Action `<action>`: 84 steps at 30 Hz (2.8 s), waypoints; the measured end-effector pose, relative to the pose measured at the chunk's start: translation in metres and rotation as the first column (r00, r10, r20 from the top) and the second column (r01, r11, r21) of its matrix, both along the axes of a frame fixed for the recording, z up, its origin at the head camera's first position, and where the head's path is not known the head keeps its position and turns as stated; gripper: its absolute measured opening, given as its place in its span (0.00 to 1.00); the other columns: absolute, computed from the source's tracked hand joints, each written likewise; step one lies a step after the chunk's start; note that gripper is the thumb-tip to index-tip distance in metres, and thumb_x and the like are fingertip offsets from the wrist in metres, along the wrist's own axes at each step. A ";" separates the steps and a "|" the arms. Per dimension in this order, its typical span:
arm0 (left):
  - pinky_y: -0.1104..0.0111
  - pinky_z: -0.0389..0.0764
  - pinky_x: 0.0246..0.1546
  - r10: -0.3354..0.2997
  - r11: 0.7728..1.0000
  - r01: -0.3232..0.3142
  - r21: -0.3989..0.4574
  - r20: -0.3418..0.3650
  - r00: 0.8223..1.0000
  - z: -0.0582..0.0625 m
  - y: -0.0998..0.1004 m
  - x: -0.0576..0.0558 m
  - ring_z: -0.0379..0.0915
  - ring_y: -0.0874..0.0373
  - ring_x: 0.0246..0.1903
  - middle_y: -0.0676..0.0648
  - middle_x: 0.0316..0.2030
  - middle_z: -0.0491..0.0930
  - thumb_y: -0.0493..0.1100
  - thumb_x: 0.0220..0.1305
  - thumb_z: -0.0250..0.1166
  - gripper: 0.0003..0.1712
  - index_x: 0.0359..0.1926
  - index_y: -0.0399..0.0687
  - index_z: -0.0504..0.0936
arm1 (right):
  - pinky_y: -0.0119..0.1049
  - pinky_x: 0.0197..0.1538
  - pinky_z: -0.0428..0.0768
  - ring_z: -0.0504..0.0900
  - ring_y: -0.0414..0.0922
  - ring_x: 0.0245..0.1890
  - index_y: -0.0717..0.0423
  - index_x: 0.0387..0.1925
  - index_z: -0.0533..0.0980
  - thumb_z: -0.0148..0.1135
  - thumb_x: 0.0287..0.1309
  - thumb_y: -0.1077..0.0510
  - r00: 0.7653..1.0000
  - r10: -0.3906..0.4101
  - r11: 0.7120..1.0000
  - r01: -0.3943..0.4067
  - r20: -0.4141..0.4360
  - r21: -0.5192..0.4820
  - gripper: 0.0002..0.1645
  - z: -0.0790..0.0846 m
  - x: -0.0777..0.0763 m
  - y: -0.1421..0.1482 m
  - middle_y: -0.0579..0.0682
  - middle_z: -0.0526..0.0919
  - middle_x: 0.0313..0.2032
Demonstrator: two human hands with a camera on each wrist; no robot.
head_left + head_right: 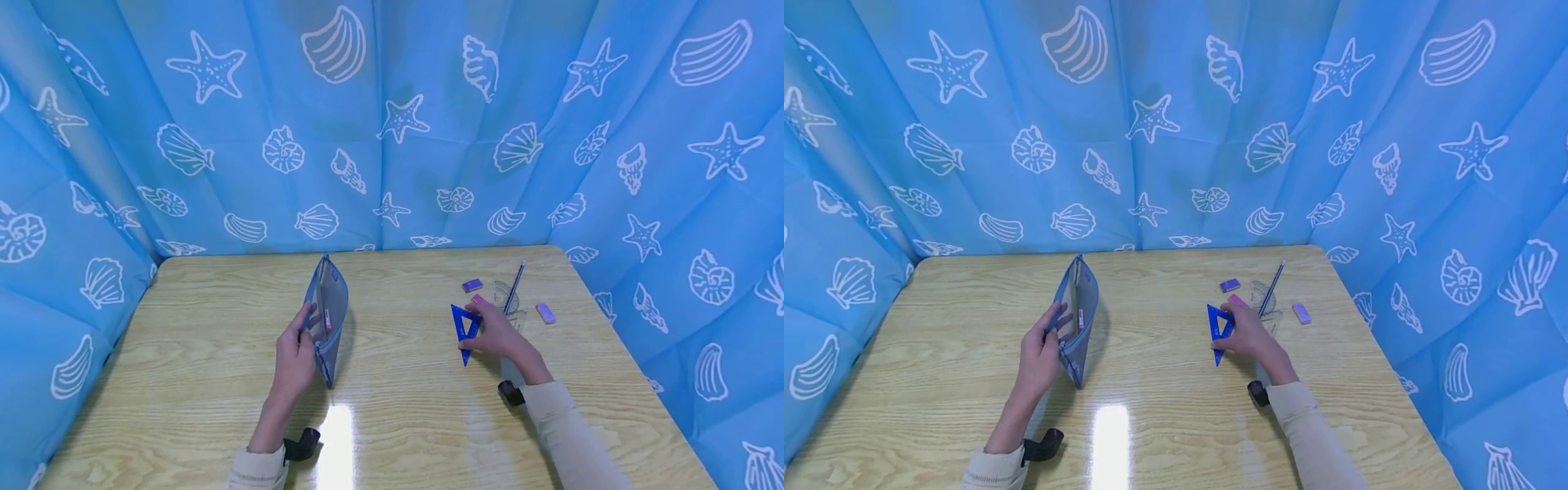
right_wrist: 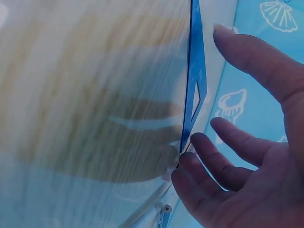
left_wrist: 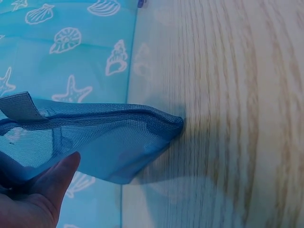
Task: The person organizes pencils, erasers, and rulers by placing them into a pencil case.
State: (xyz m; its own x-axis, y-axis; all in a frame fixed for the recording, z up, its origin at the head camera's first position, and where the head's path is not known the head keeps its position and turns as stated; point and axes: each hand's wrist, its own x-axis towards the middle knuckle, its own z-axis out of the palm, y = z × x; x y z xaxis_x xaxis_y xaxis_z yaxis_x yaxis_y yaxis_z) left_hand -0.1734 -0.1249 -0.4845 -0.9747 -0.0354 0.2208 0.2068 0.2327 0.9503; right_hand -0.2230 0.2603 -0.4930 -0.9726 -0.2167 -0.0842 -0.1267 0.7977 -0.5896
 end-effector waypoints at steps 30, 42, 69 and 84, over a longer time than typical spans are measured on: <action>0.76 0.76 0.27 0.007 1.000 -0.007 0.023 0.011 1.000 0.000 -0.001 0.000 0.69 0.37 0.67 0.36 0.72 0.67 0.29 0.75 0.38 0.31 0.77 0.35 0.58 | 0.54 0.54 0.79 0.72 0.60 0.51 0.65 0.51 0.74 0.86 0.39 0.51 0.989 -0.004 0.985 -0.021 0.145 0.171 0.41 0.011 -0.024 -0.005 0.61 0.80 0.48; 0.76 0.75 0.22 0.007 0.999 -0.008 0.044 0.014 1.000 -0.002 -0.002 -0.001 0.73 0.33 0.62 0.35 0.72 0.66 0.27 0.74 0.37 0.31 0.76 0.33 0.57 | 0.48 0.48 0.84 0.79 0.52 0.44 0.65 0.49 0.77 0.80 0.46 0.61 0.991 -0.026 0.999 0.028 0.133 -0.018 0.28 0.005 -0.022 -0.002 0.59 0.81 0.45; 0.45 0.80 0.62 0.028 0.999 -0.028 0.035 0.007 1.000 -0.003 0.002 -0.002 0.72 0.35 0.64 0.35 0.72 0.67 0.27 0.73 0.37 0.31 0.76 0.32 0.58 | 0.32 0.28 0.77 0.77 0.44 0.26 0.68 0.49 0.80 0.65 0.66 0.60 0.980 -0.177 0.972 0.188 0.089 -0.143 0.15 0.007 -0.013 -0.008 0.57 0.83 0.33; 0.49 0.79 0.64 -0.003 0.996 0.003 0.084 -0.002 1.000 -0.002 0.003 -0.002 0.71 0.33 0.64 0.32 0.71 0.66 0.26 0.74 0.36 0.31 0.76 0.32 0.57 | 0.30 0.26 0.84 0.82 0.40 0.23 0.67 0.46 0.79 0.62 0.69 0.58 0.967 -0.194 0.920 0.237 0.163 -0.312 0.14 0.001 -0.015 -0.013 0.52 0.85 0.26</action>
